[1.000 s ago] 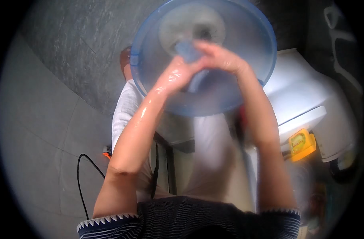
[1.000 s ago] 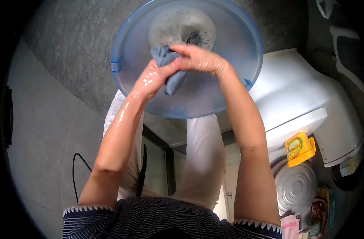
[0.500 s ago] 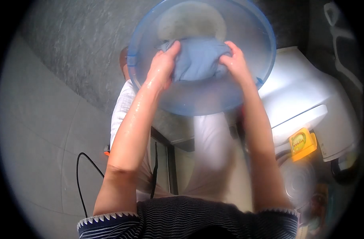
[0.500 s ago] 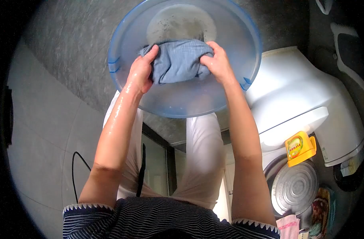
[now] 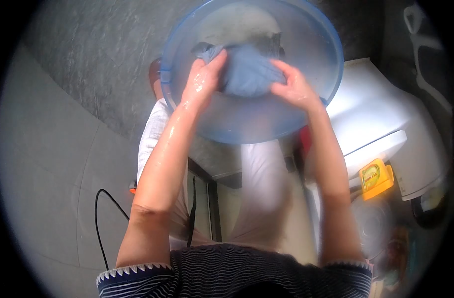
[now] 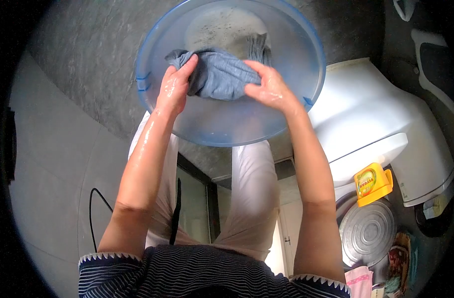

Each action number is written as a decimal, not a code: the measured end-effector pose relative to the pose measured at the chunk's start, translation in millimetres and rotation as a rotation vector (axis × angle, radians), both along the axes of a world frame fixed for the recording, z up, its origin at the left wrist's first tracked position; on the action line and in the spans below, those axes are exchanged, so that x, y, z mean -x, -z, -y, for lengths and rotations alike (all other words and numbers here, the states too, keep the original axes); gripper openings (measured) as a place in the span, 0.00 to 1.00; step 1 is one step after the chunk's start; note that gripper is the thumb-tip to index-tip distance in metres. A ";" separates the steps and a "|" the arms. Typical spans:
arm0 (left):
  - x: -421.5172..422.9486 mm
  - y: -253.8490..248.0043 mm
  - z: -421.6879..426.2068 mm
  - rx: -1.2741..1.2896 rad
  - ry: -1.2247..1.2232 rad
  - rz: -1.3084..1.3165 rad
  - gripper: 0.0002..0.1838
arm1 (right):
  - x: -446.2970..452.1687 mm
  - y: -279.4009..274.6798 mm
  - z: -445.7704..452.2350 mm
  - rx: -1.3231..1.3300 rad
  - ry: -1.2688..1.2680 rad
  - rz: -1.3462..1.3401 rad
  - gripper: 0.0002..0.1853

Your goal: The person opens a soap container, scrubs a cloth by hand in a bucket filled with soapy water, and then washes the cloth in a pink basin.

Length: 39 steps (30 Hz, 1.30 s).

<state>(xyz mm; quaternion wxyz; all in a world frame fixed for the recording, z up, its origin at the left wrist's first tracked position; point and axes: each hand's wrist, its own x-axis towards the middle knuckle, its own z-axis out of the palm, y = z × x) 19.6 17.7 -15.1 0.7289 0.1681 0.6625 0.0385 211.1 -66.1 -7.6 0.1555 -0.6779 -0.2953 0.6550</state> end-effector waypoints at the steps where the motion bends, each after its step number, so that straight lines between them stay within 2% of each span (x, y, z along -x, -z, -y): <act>1: 4.5 9.3 5.1 -0.033 0.032 0.014 0.28 | -1.6 -5.7 0.3 0.050 -0.124 0.038 0.21; 2: 12.8 27.0 13.9 -0.064 0.064 0.028 0.26 | -3.4 -9.2 0.7 0.101 -0.248 0.076 0.20; 3: 14.1 30.0 14.0 -0.094 0.095 0.040 0.24 | -2.3 -7.6 6.5 -0.005 -0.254 0.184 0.13; 6: 7.8 14.6 6.2 -0.112 -0.095 0.403 0.17 | -9.8 -18.6 4.4 0.081 0.154 0.024 0.08; 7: 6.0 13.8 6.1 -0.104 -0.094 0.403 0.17 | -11.7 -16.7 4.0 0.059 0.154 0.042 0.07; 9: 2.7 12.2 6.1 -0.088 -0.091 0.405 0.17 | -15.7 -7.5 2.2 0.014 0.153 0.080 0.09; 12: -2.3 12.8 5.7 0.103 -0.393 0.395 0.14 | 8.9 15.5 -6.4 0.065 0.621 -0.112 0.16; 13: -7.6 13.7 5.6 0.185 -0.460 0.355 0.14 | 16.0 27.3 -4.0 0.037 0.635 -0.117 0.21; 14: -7.5 15.1 5.2 0.265 -0.534 0.314 0.13 | 29.2 34.9 1.4 -0.002 0.582 -0.119 0.21; 15: -6.8 17.4 5.1 0.344 -0.608 0.270 0.13 | 53.5 19.7 -5.7 -0.195 0.472 -0.102 0.19; 16: -2.5 24.8 10.8 0.404 -0.596 0.277 0.14 | 77.4 -3.5 -15.9 -0.387 0.291 0.105 0.14; 17: 6.2 37.6 23.9 0.463 -0.584 0.285 0.15 | 97.8 -17.2 -15.3 -0.467 0.081 0.280 0.11; 18: 16.9 52.5 39.4 0.523 -0.570 0.295 0.16 | 113.3 -40.8 -29.2 -0.722 -0.109 0.483 0.06; 19: 32.9 72.2 57.3 0.861 -0.782 0.956 0.18 | 120.2 -17.3 -16.3 -0.609 -0.005 0.499 0.07; 20: 24.1 62.7 62.3 0.651 -0.637 0.606 0.15 | 121.4 16.4 -4.4 -0.497 0.096 0.513 0.09; 21: 6.2 44.3 66.9 0.438 -0.483 0.258 0.13 | 109.9 39.4 -10.9 -0.309 0.076 0.600 0.12; 22: -7.6 30.7 64.5 0.224 -0.315 -0.084 0.12 | 99.0 66.3 -9.1 -0.175 0.053 0.566 0.15; 23: -13.9 23.4 55.0 0.265 -0.458 -0.097 0.11 | 102.1 65.8 -8.8 -0.149 0.083 0.575 0.17; 26: -13.2 19.6 43.0 0.131 -0.213 -0.081 0.15 | 89.6 69.5 -2.7 -0.066 -0.002 0.515 0.19; 27: -9.4 18.8 30.1 0.024 -0.066 -0.153 0.16 | 80.7 70.6 2.3 -0.031 -0.051 0.483 0.19; 28: -3.2 22.4 19.9 -0.082 0.073 -0.224 0.18 | 65.8 81.9 10.0 -0.066 0.016 0.414 0.21; 29: 4.6 31.1 17.8 -0.156 0.066 -0.230 0.26 | 47.4 81.7 -0.9 0.041 0.065 0.420 0.24; 30: 4.0 22.8 7.2 -0.403 0.153 -0.294 0.30 | 26.1 94.9 -11.4 0.049 0.159 0.286 0.29; 31: 5.8 26.1 11.4 -0.666 0.310 -0.367 0.31 | 16.7 101.5 -23.0 0.027 0.349 0.188 0.38; 32: 7.1 29.5 15.1 -0.933 0.468 -0.435 0.33 | 3.6 121.5 -24.5 -0.118 0.311 0.144 0.46; 34: 5.1 13.1 15.4 -0.699 0.561 -0.320 0.31 | -7.8 131.7 -23.8 -0.092 -0.053 0.362 0.47; 35: 5.0 8.4 17.7 -0.582 0.603 -0.265 0.30 | -13.4 149.8 -10.0 -0.068 -0.139 0.437 0.47; 37: 10.2 22.2 35.9 -0.669 0.657 -0.254 0.27 | -10.3 202.2 28.3 -0.016 -0.308 0.570 0.46; 38: 12.7 21.3 37.1 -0.717 0.696 -0.263 0.26 | 14.9 202.4 28.3 0.081 -0.355 0.683 0.43; 39: 8.9 14.3 33.0 -0.605 0.664 -0.196 0.23 | 35.3 203.7 35.0 0.189 -0.408 0.801 0.40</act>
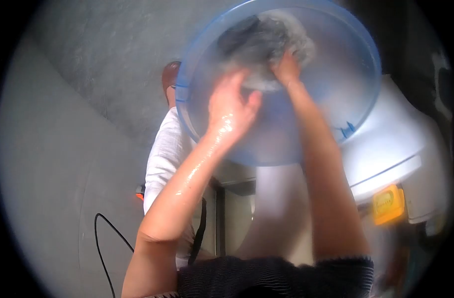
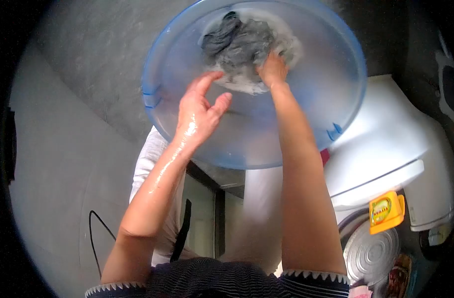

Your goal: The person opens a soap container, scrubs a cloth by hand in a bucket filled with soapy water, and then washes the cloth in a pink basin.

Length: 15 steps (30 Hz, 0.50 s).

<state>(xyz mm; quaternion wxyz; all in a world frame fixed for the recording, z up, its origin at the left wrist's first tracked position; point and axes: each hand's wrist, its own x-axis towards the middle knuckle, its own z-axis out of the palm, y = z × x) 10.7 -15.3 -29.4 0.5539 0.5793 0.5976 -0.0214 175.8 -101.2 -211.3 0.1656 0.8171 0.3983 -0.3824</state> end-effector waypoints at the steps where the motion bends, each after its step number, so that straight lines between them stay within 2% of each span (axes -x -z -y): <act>1: -0.6 -2.3 -0.1 0.065 0.000 -0.013 0.22 | 4.1 3.5 -1.9 0.123 -0.100 -0.084 0.35; 2: 3.3 -3.2 -0.4 0.130 -0.007 -0.023 0.22 | 3.3 12.8 0.9 0.243 -0.209 -0.165 0.31; 4: 2.6 -3.9 4.9 0.222 -0.004 -0.032 0.20 | -22.7 44.4 -1.2 0.274 -0.168 -0.145 0.22; 7: 1.7 9.8 15.6 0.498 -0.310 0.072 0.19 | -84.8 167.2 56.0 -0.026 -0.843 0.142 0.25; 8: 1.8 18.7 17.5 0.629 -0.469 0.201 0.23 | -49.6 91.2 16.6 -0.057 -0.134 -0.145 0.22; 9: 1.1 18.5 12.8 0.701 -0.612 0.214 0.25 | -9.9 3.7 -30.1 -0.258 0.594 -0.327 0.20; 10: -1.2 17.9 7.2 0.771 -0.757 0.225 0.27 | 2.7 -6.6 -21.4 -0.369 0.324 -0.384 0.21; 11: -2.3 17.2 0.8 0.837 -0.907 0.234 0.29 | 24.6 -43.4 -12.7 -0.489 0.278 -0.461 0.20; 12: 1.7 21.0 0.3 0.916 -0.971 0.361 0.32 | 36.4 -98.0 -22.9 -0.562 0.062 -0.550 0.16; 13: 3.0 35.2 1.3 0.960 -1.112 0.324 0.27 | 47.6 -137.7 -24.3 -0.672 0.039 -0.640 0.09; 15: 13.3 69.0 9.9 1.194 -1.239 0.512 0.22 | 60.8 -218.9 -35.3 -0.597 -0.048 -0.655 0.04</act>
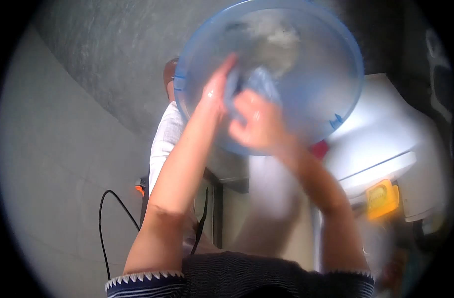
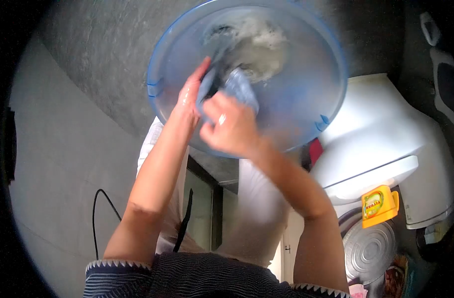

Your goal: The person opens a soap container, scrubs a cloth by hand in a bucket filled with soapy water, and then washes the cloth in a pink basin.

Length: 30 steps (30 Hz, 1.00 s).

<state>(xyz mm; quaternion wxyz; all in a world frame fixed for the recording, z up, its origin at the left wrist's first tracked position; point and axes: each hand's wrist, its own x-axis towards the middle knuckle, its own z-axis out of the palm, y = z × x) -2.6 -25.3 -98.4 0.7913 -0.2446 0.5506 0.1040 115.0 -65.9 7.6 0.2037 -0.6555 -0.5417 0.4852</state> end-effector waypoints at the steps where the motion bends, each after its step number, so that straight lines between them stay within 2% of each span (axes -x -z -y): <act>1: 2.9 0.4 -0.6 0.012 0.169 0.033 0.16 | 6.5 -17.5 1.4 -0.024 0.018 -0.001 0.06; 2: -2.0 -0.9 4.8 -0.033 0.135 0.065 0.15 | 12.3 -26.9 0.4 -0.050 0.035 0.001 0.09; 4: -8.8 1.6 25.3 -0.120 0.069 0.126 0.14 | 22.0 -2.3 10.5 -0.080 0.115 0.108 0.11; 5: -13.4 3.7 36.8 -0.303 0.120 -0.028 0.11 | 18.2 19.7 8.2 -0.095 0.164 0.150 0.10; 6: -17.9 5.6 48.5 -0.472 0.193 -0.201 0.09 | 4.0 40.8 0.2 0.111 0.210 0.160 0.12; 7: -42.3 -9.4 35.9 -0.261 0.096 -0.285 0.09 | -6.4 76.4 -6.5 0.324 0.241 0.310 0.14; 8: -55.1 -17.5 27.9 -0.051 0.003 -0.365 0.08 | -9.9 82.7 -9.9 0.350 0.244 0.337 0.14; 9: -43.8 3.7 40.7 -0.143 0.137 -0.384 0.09 | -11.4 84.7 -14.4 0.372 0.245 0.363 0.14; 10: -27.8 25.2 54.8 -0.342 0.315 -0.316 0.09 | -14.0 87.5 -15.8 0.398 0.236 0.385 0.14; 11: -9.9 35.4 60.7 -0.544 0.495 -0.237 0.09 | -6.7 73.0 -11.1 0.304 0.263 0.359 0.14; 12: -16.5 21.4 54.8 -0.555 0.417 -0.294 0.08 | 3.6 41.4 -8.9 0.203 0.194 0.341 0.14; 14: -30.8 -8.9 40.7 -0.588 0.263 -0.403 0.06 | 15.1 21.2 2.7 0.068 0.230 0.196 0.14; 15: -39.0 -11.7 35.9 -0.426 0.267 -0.401 0.06 | 2.7 41.3 7.2 0.253 0.295 0.200 0.13; 16: -46.7 -14.4 29.1 -0.265 0.270 -0.399 0.05 | -8.7 71.1 9.3 0.287 0.445 0.267 0.13; 17: -53.8 -29.3 16.9 -0.240 0.182 -0.360 0.06 | -33.9 114.9 17.1 0.531 0.355 0.329 0.13; 18: -58.2 -33.5 10.3 -0.447 0.518 -0.404 0.05 | -45.9 129.5 15.0 0.601 0.447 0.188 0.15; 19: -51.6 -30.0 3.3 -0.447 0.491 -0.402 0.10 | -50.7 151.8 16.4 0.496 0.300 0.324 0.18; 20: -42.9 -29.2 1.5 -0.439 0.470 -0.395 0.15 | -64.0 184.8 19.3 0.427 0.358 0.264 0.19; 23: -23.7 -44.5 -26.0 -0.529 0.417 -0.398 0.42 | -91.8 218.0 5.2 0.301 0.724 0.063 0.23; 24: -21.5 -48.7 -25.8 -0.529 0.454 -0.374 0.42 | -93.4 226.5 0.5 0.269 0.875 -0.011 0.24; 27: -31.7 -56.8 -15.8 -0.507 0.534 -0.288 0.38 | -52.9 246.9 41.6 0.320 0.306 0.527 0.26; 30: -27.9 -58.3 -12.5 -0.485 0.539 -0.229 0.36 | -61.9 250.7 38.2 0.658 0.041 0.473 0.23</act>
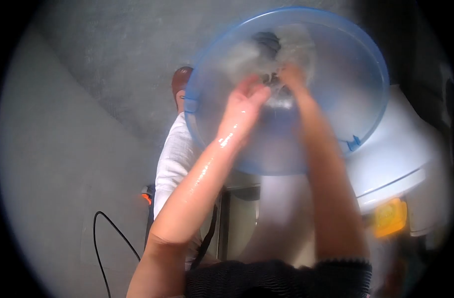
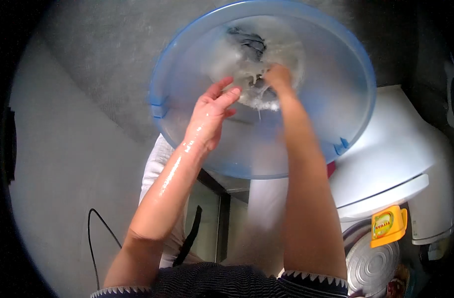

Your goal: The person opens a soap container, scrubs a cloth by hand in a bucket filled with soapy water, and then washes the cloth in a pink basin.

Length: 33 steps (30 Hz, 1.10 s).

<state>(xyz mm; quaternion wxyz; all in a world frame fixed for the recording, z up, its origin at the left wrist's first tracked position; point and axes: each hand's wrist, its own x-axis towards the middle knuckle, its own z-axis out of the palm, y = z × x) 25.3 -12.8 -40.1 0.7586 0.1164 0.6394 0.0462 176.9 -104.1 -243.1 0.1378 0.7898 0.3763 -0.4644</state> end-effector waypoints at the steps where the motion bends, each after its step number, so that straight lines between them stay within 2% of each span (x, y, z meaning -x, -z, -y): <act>1: 2.3 3.9 4.5 -0.008 0.007 -0.004 0.35 | -10.2 14.6 4.2 -0.121 0.206 -0.085 0.21; 3: 8.8 12.1 8.2 0.070 -0.014 -0.005 0.35 | -38.1 33.8 5.6 -0.350 0.613 -0.226 0.18; 5: 4.2 13.7 5.8 0.171 -0.115 -0.015 0.35 | -10.2 -11.7 -27.2 -0.114 0.331 0.012 0.16; 6: 5.0 16.4 4.5 0.204 -0.188 -0.030 0.36 | 12.4 -36.9 -23.9 -0.361 0.317 -0.043 0.15; 7: 7.1 21.8 6.1 0.240 -0.263 -0.045 0.37 | 26.8 -73.1 -22.7 -0.530 0.068 -0.119 0.16; 8: 9.0 26.1 7.0 0.278 -0.342 -0.063 0.38 | 38.3 -115.8 -23.3 -0.643 0.127 -0.336 0.14; 9: 9.0 29.6 4.8 0.276 -0.361 -0.090 0.34 | 45.6 -167.8 -31.0 -0.737 0.116 -0.415 0.10; 10: 16.7 54.8 14.9 0.249 -0.495 0.076 0.25 | 51.9 -211.4 -38.3 -0.767 0.056 -0.443 0.06; 12: 9.6 31.3 -2.1 0.488 -0.409 0.089 0.18 | 64.9 -261.9 -41.5 -0.848 0.001 -0.460 0.05; 13: 8.8 42.0 6.8 0.479 -0.459 0.185 0.13 | 75.1 -271.3 -38.1 -0.799 -0.025 -0.471 0.06; 14: 18.7 57.1 30.0 0.053 -0.249 0.184 0.12 | 82.8 -273.1 -34.3 -0.752 -0.052 -0.485 0.06; 15: 35.0 74.6 59.3 -0.373 -0.035 0.172 0.12 | 83.9 -256.0 -31.0 -0.856 -0.076 -0.365 0.06; 16: 28.7 68.5 61.0 -0.266 -0.192 0.230 0.10 | 81.7 -230.5 -32.8 -0.957 -0.100 -0.246 0.07; 18: 15.1 54.2 62.7 -0.051 -0.529 0.313 0.07 | 67.5 -187.0 -56.1 -0.486 0.295 -0.245 0.08; 20: -0.6 41.4 41.6 0.318 -0.580 -0.080 0.09 | 67.0 -172.7 -63.9 -0.359 0.240 -0.104 0.09; 21: -2.2 37.2 36.2 0.304 -0.569 -0.098 0.09 | 65.2 -165.1 -68.8 -0.290 0.205 -0.039 0.09; 24: 37.5 52.8 52.6 0.322 -0.861 0.623 0.07 | 92.9 -213.1 -45.7 -0.656 0.082 -0.182 0.10; 25: 34.3 49.7 47.3 0.240 -0.691 0.463 0.08 | 96.3 -229.9 -47.5 -0.578 0.128 -0.254 0.13; 26: 30.7 45.8 41.4 0.184 -0.507 0.301 0.09 | 90.0 -217.5 -41.1 -0.481 0.193 -0.191 0.14; 28: 9.1 41.7 30.8 0.204 -0.404 -0.075 0.12 | 58.7 -140.0 -28.6 -0.295 0.325 -0.068 0.16; 30: 10.7 31.6 5.9 0.110 -0.307 -0.078 0.20 | 19.9 -66.6 -13.9 -0.103 0.440 -0.171 0.20; 32: 17.1 21.1 -13.5 0.018 -0.210 -0.100 0.30 | -13.2 -35.5 -22.2 -0.213 0.657 -0.177 0.25; 33: 20.4 15.5 -17.3 -0.050 -0.170 -0.128 0.31 | -23.8 -24.3 -20.0 -0.313 0.659 -0.149 0.26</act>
